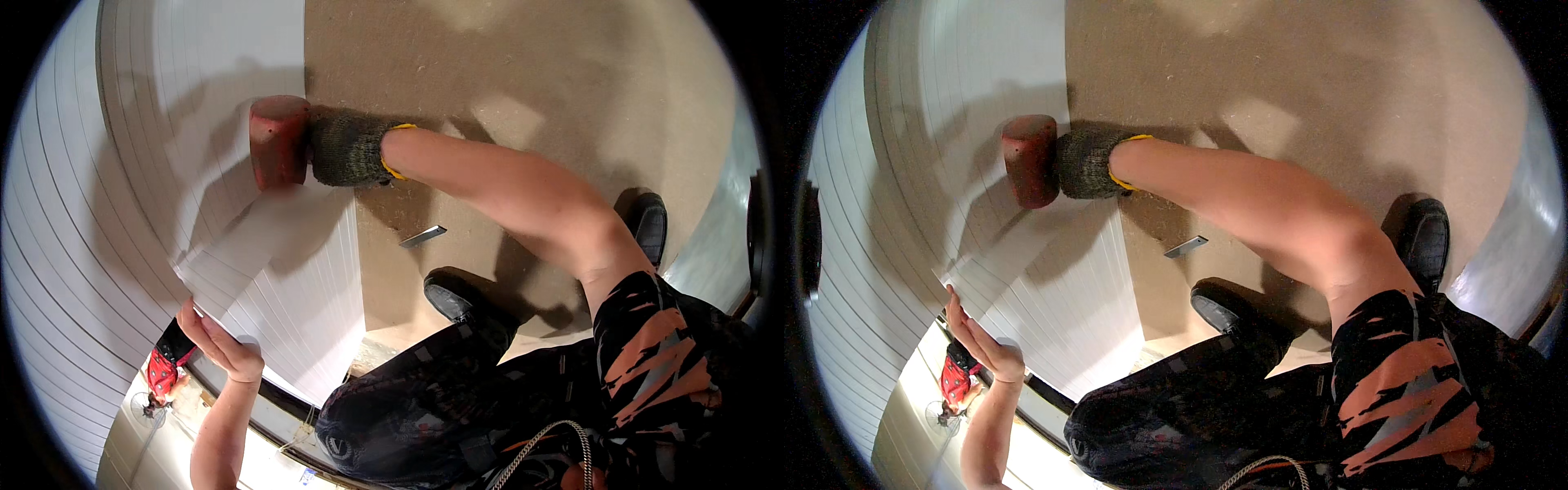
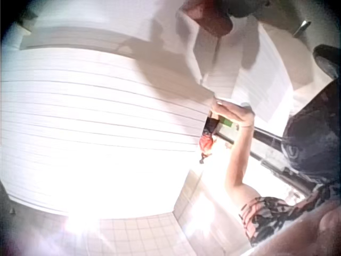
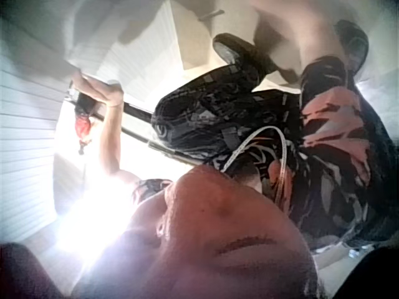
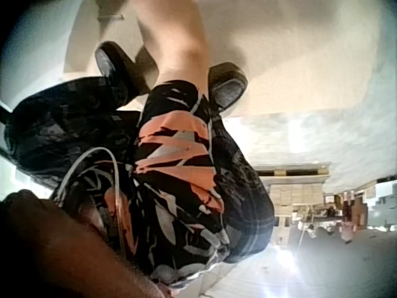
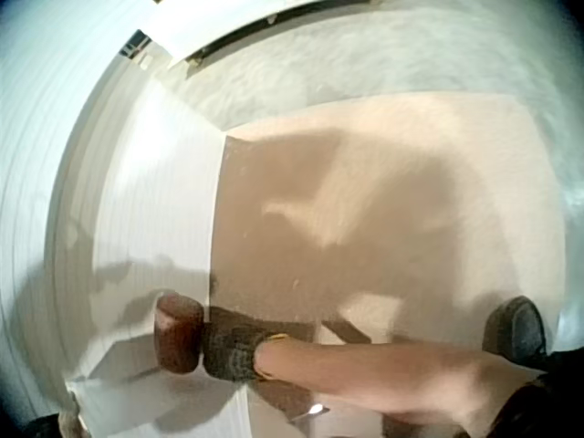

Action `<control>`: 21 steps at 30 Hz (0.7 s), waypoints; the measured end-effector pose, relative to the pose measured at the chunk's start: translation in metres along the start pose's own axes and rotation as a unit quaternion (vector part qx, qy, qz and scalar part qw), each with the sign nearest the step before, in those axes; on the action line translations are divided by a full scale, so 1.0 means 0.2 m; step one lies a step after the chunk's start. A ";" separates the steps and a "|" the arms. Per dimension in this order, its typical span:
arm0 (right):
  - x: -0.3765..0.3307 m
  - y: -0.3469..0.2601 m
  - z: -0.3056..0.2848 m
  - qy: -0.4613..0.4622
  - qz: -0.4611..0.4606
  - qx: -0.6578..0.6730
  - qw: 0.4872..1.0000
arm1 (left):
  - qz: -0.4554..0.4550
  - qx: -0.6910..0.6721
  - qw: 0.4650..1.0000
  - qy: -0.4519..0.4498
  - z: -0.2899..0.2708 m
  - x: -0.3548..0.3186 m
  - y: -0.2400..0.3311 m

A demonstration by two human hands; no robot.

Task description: The person uses a sanding block to smooth the edges of white panels stacked on a wooden board, then moves to a different workstation and uses a mallet to tap the edges of a white box.

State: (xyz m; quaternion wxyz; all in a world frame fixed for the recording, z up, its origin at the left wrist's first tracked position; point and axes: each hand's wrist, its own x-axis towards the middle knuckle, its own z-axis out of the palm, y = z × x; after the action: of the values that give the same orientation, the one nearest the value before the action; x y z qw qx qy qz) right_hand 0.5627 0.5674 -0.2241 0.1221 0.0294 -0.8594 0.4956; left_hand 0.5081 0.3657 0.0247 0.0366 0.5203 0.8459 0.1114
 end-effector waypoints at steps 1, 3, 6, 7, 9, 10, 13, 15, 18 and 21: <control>-0.01 0.00 0.01 0.002 0.001 0.001 1.000 | -0.004 0.004 1.000 0.002 0.00 -0.01 -0.01; -0.01 -0.02 0.02 0.002 0.000 -0.003 1.000 | -0.011 0.014 1.000 0.005 0.00 -0.02 -0.02; 0.02 0.01 0.01 -0.003 -0.001 -0.009 1.000 | 0.004 0.007 1.000 0.005 -0.02 -0.02 -0.03; 0.02 0.02 0.01 -0.008 0.001 -0.012 1.000 | 0.000 0.004 1.000 0.004 -0.02 -0.03 -0.04; 0.02 0.07 -0.01 -0.027 0.008 -0.021 0.999 | -0.007 -0.001 1.000 0.001 -0.02 -0.01 -0.03; 0.01 0.09 0.00 -0.043 0.015 -0.027 0.999 | -0.007 0.002 1.000 0.007 -0.01 -0.01 -0.02; -0.01 0.12 0.05 -0.105 0.030 -0.046 0.993 | -0.003 0.004 1.000 0.014 0.01 -0.01 -0.03; -0.01 0.14 0.07 -0.137 0.033 -0.050 0.989 | -0.005 0.004 1.000 0.002 -0.02 -0.04 -0.06; 0.00 0.19 0.07 -0.145 0.033 -0.066 0.987 | 0.011 0.008 1.000 0.005 -0.02 -0.03 -0.06; 0.01 0.22 0.12 -0.106 0.028 -0.121 0.987 | 0.002 0.001 1.000 0.017 -0.01 -0.02 -0.04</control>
State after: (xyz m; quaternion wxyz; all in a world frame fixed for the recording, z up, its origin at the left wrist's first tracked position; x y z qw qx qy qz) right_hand 0.5497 0.5700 -0.2730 0.0189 0.0431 -0.9217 0.3850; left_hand 0.5024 0.3580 0.0241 0.0213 0.5198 0.8457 0.1193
